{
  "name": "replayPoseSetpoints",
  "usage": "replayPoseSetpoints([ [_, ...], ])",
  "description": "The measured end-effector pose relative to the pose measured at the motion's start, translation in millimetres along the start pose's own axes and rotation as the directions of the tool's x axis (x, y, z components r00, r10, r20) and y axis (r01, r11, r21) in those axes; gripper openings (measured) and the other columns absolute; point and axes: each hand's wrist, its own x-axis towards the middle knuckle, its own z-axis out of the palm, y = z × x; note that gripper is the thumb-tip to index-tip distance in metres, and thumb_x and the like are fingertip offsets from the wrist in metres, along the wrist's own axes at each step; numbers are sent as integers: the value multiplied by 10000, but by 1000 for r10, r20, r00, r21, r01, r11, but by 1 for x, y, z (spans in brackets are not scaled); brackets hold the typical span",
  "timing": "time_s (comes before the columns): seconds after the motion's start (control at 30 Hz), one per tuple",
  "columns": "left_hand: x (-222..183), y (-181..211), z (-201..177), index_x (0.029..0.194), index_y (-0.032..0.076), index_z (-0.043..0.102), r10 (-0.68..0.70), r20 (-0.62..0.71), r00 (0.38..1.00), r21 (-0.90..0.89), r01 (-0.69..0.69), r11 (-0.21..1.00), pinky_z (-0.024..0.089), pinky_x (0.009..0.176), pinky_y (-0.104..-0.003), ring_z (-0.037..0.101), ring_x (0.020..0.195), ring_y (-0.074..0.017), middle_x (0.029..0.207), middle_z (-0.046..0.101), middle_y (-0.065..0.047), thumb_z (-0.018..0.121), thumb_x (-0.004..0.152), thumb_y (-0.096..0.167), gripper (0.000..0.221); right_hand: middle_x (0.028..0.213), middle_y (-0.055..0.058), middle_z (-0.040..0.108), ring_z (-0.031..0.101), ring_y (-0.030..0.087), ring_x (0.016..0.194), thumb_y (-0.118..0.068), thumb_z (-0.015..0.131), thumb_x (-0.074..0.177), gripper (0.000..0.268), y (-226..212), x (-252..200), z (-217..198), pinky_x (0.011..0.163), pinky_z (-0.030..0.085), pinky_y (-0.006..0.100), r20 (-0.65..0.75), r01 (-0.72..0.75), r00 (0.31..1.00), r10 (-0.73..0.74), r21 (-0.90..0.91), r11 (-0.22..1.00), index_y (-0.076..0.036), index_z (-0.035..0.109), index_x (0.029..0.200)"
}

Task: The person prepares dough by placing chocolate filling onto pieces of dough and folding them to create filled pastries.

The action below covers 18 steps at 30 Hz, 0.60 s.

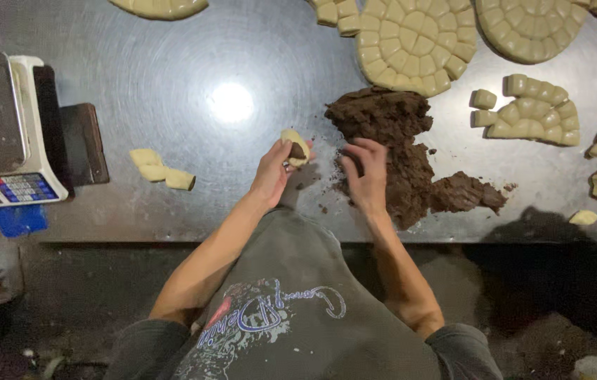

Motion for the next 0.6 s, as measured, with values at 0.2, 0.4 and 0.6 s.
replayPoseSetpoints([
  [0.2,-6,-14,10,1443,19,521,-68,55,996,50,66,997,524,945,-385,592,1192,-207,1277,621,-78,464,1130,290,419,1374,178,592,580,353,1263,-87,810,871,544,-40,-11,26,1087,448,464,88,341,934,-345,62,938,16,595,1361],
  [0.4,-50,0,8,1540,149,436,19,116,993,471,-72,879,540,1014,-344,604,1250,-161,1361,609,-26,431,1083,331,492,1128,40,748,687,220,1038,-42,790,894,258,-45,-40,36,977,453,426,50,246,969,-243,-59,968,-76,750,1146],
  [0.6,-65,-2,-16,1545,73,371,37,211,977,85,-56,995,506,1045,-396,625,1201,-240,1330,610,-130,533,1081,258,525,1221,66,715,661,210,1124,-78,672,999,246,-61,-36,33,994,514,378,135,101,982,-132,212,972,-87,716,1241],
])
